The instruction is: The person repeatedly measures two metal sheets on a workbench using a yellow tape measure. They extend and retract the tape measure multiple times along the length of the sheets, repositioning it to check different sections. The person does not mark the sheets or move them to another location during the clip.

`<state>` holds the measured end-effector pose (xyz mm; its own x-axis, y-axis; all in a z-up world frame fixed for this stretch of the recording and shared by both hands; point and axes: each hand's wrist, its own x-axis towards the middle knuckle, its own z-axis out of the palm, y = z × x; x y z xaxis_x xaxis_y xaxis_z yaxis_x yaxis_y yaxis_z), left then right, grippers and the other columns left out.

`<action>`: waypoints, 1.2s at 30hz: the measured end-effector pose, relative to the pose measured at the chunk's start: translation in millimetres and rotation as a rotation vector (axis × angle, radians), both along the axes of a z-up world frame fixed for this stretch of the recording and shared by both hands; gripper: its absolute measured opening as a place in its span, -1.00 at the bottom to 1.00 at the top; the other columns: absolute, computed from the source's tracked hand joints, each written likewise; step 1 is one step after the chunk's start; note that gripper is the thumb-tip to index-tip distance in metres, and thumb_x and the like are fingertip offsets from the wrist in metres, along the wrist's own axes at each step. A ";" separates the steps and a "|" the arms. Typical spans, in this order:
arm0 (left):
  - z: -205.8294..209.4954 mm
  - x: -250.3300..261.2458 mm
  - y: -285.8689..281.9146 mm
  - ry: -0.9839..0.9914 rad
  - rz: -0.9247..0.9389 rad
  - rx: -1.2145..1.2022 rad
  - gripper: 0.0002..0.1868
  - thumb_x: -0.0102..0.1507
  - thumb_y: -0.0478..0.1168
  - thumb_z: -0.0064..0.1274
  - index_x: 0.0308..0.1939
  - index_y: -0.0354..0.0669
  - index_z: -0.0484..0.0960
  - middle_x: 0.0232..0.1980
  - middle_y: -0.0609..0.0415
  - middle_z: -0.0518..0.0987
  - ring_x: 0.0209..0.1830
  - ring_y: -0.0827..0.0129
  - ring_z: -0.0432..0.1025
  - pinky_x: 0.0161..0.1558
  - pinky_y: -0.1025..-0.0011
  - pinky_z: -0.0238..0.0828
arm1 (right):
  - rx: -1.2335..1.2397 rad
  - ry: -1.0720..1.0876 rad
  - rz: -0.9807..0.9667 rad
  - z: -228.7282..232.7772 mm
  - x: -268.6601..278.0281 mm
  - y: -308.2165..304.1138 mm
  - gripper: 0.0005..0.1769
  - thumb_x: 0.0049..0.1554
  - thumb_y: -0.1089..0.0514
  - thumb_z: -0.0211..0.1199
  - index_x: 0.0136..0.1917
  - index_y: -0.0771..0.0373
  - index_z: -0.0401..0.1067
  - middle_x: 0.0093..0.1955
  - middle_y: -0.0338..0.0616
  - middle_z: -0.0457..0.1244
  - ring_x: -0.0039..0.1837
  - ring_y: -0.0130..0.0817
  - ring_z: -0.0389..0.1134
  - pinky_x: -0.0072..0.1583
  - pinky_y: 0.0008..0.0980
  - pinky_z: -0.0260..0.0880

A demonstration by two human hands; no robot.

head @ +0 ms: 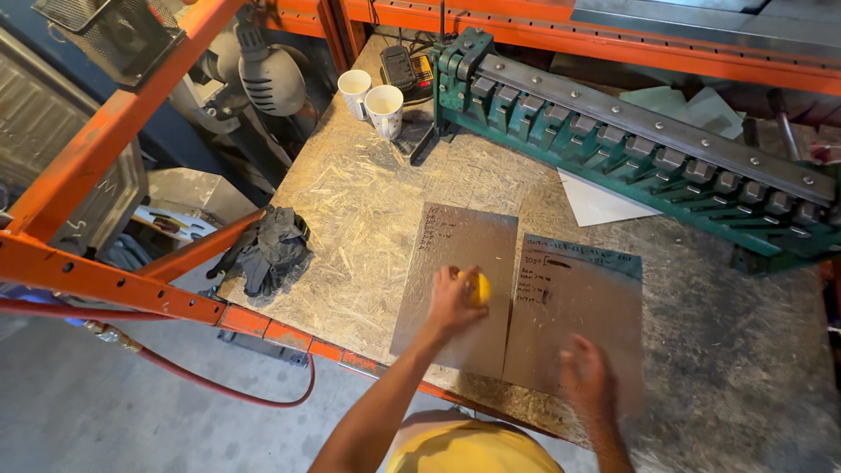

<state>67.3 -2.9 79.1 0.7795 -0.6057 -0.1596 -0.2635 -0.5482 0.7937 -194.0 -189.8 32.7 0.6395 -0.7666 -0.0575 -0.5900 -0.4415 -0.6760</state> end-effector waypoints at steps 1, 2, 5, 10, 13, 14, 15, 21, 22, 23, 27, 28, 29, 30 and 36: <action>1.0 -14.1 1.3 0.000 -0.001 0.002 -0.13 -0.06 -0.14 0.52 0.32 0.35 0.51 0.35 -0.09 0.31 0.37 0.09 0.15 0.35 -0.08 0.27 | 0.002 0.000 -0.001 27.7 21.5 19.4 -0.43 0.21 -0.13 0.21 0.44 0.05 0.46 0.43 -0.17 0.36 0.39 -0.15 0.39 0.37 -0.10 0.37; 2.0 -28.3 2.4 -0.066 -0.028 -0.062 -0.16 -0.06 -0.16 0.52 0.28 0.36 0.52 0.29 -0.07 0.35 0.28 0.13 0.19 0.27 0.03 0.32 | 0.314 0.001 0.076 55.4 43.0 38.3 -0.20 0.11 -0.25 0.18 0.56 -0.02 0.23 0.57 -0.11 0.19 0.48 -0.06 0.33 0.39 0.04 0.39; -14.2 -64.8 1.4 -0.193 -0.067 -0.156 -0.20 -0.01 -0.20 0.49 0.31 0.24 0.53 0.23 -0.11 0.37 0.19 0.11 0.22 0.15 0.12 0.38 | 0.839 -0.081 0.057 99.8 88.2 74.7 0.10 -0.06 -0.26 0.27 0.68 -0.05 0.05 0.65 -0.02 0.12 0.56 -0.01 0.27 0.47 0.10 0.32; -3.3 -88.9 2.3 -0.206 -0.089 -0.152 -0.01 -0.02 -0.21 0.53 0.47 0.16 0.43 0.35 -0.23 0.30 0.34 -0.10 0.14 0.28 -0.06 0.28 | 0.952 -0.203 -0.081 56.2 101.9 63.2 -0.20 0.10 0.39 0.38 0.56 0.06 0.29 0.41 0.07 0.31 0.39 -0.08 0.36 0.31 -0.10 0.49; -20.4 -75.5 10.5 -0.046 -0.198 -0.366 0.01 0.14 -0.29 0.42 0.62 0.11 0.25 0.42 -0.23 0.27 0.45 -0.07 0.20 0.47 0.04 0.22 | 0.811 -0.191 -0.068 60.0 100.0 45.7 -0.30 0.09 0.54 0.37 0.41 0.04 0.44 0.27 -0.05 0.39 0.18 -0.18 0.40 0.03 -0.29 0.54; -34.2 -68.1 12.8 0.024 -0.157 -0.400 -0.13 0.20 -0.14 0.36 0.58 0.16 0.36 0.36 -0.23 0.36 0.43 -0.13 0.28 0.44 0.04 0.26 | 0.717 -0.312 0.016 49.6 100.4 36.2 -0.22 -0.01 0.40 0.52 0.45 0.12 0.40 0.26 0.06 0.36 0.22 -0.08 0.39 0.20 -0.14 0.46; -48.0 -61.7 12.8 0.096 -0.122 -0.435 -0.25 0.26 0.00 0.30 0.54 0.21 0.46 0.31 -0.24 0.45 0.40 -0.20 0.37 0.41 0.03 0.30 | 0.617 -0.432 0.095 39.7 98.6 25.4 -0.06 -0.11 0.27 0.67 0.49 0.20 0.37 0.24 0.16 0.33 0.26 0.02 0.39 0.36 0.02 0.37; -50.7 -39.5 -20.4 0.801 0.122 -0.630 -0.55 0.37 -0.17 0.30 0.31 -0.22 0.66 0.04 -0.06 0.74 -0.15 0.41 0.61 -0.22 0.57 0.54 | 0.428 -0.482 0.284 29.8 111.6 -1.4 -0.10 -0.17 0.23 0.75 0.41 0.09 0.47 0.17 -0.06 0.37 0.22 -0.19 0.41 0.31 -0.14 0.41; -48.4 -34.8 -22.5 0.801 0.118 -0.627 -0.55 0.37 -0.17 0.30 0.31 -0.22 0.66 0.04 -0.06 0.74 -0.15 0.41 0.61 -0.22 0.57 0.54 | 0.427 -0.484 0.280 31.9 110.5 -3.2 -0.10 -0.17 0.23 0.75 0.41 0.09 0.47 0.17 -0.06 0.37 0.22 -0.19 0.41 0.31 -0.14 0.41; -46.5 -30.6 -25.5 0.824 0.111 -0.610 -0.51 0.32 -0.20 0.34 0.31 -0.23 0.66 0.02 -0.02 0.75 -0.16 0.45 0.60 -0.19 0.59 0.54 | 0.406 -0.465 0.303 34.2 109.2 -5.9 -0.11 -0.17 0.23 0.74 0.41 0.09 0.47 0.17 -0.04 0.38 0.22 -0.15 0.42 0.31 -0.11 0.42; -53.8 -21.7 -33.9 0.837 0.052 -0.539 -0.47 0.21 -0.20 0.46 0.25 -0.15 0.69 -0.10 0.16 0.72 -0.23 0.59 0.54 -0.22 0.64 0.50 | 0.326 -0.368 0.348 40.3 106.6 -11.7 -0.17 -0.10 0.25 0.68 0.41 0.06 0.45 0.17 0.00 0.40 0.23 -0.08 0.44 0.30 -0.07 0.41; -46.0 -22.0 -33.7 0.840 0.053 -0.539 -0.47 0.21 -0.20 0.46 0.25 -0.15 0.69 -0.10 0.16 0.72 -0.23 0.59 0.54 -0.22 0.64 0.50 | 0.326 -0.365 0.348 39.9 105.8 -17.2 -0.17 -0.10 0.25 0.68 0.41 0.06 0.45 0.17 0.00 0.40 0.23 -0.08 0.44 0.30 -0.07 0.41; -38.0 -21.6 -33.0 0.794 0.047 -0.540 -0.51 0.19 -0.25 0.45 0.20 -0.15 0.73 -0.14 0.14 0.71 -0.24 0.56 0.52 -0.19 0.61 0.50 | 0.302 -0.328 0.368 39.4 105.6 -22.1 -0.18 -0.10 0.30 0.66 0.40 0.08 0.44 0.17 0.04 0.40 0.25 0.00 0.44 0.32 -0.02 0.40; -29.8 -21.2 -32.4 0.749 0.040 -0.541 -0.55 0.17 -0.30 0.45 0.15 -0.16 0.76 -0.17 0.12 0.69 -0.25 0.53 0.50 -0.16 0.58 0.49 | 0.278 -0.290 0.387 39.1 105.4 -27.2 -0.18 -0.11 0.36 0.65 0.39 0.10 0.44 0.17 0.09 0.40 0.26 0.08 0.44 0.33 0.03 0.40; -81.7 18.7 -52.2 0.047 -0.152 -0.010 -0.68 0.24 -0.10 0.30 0.08 0.40 0.76 -0.18 0.18 0.75 -0.05 0.11 0.66 -0.01 0.15 0.58 | 0.271 -0.268 0.355 42.7 81.5 -55.3 -0.19 -0.06 0.37 0.59 0.43 0.21 0.38 0.20 0.19 0.35 0.27 0.14 0.39 0.33 0.11 0.35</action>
<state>85.9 -55.2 -2.6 0.6708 -0.7177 -0.1870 -0.3056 -0.4971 0.8121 -112.5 -245.0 75.4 0.8769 -0.4801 -0.0227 -0.2264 -0.3708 -0.9007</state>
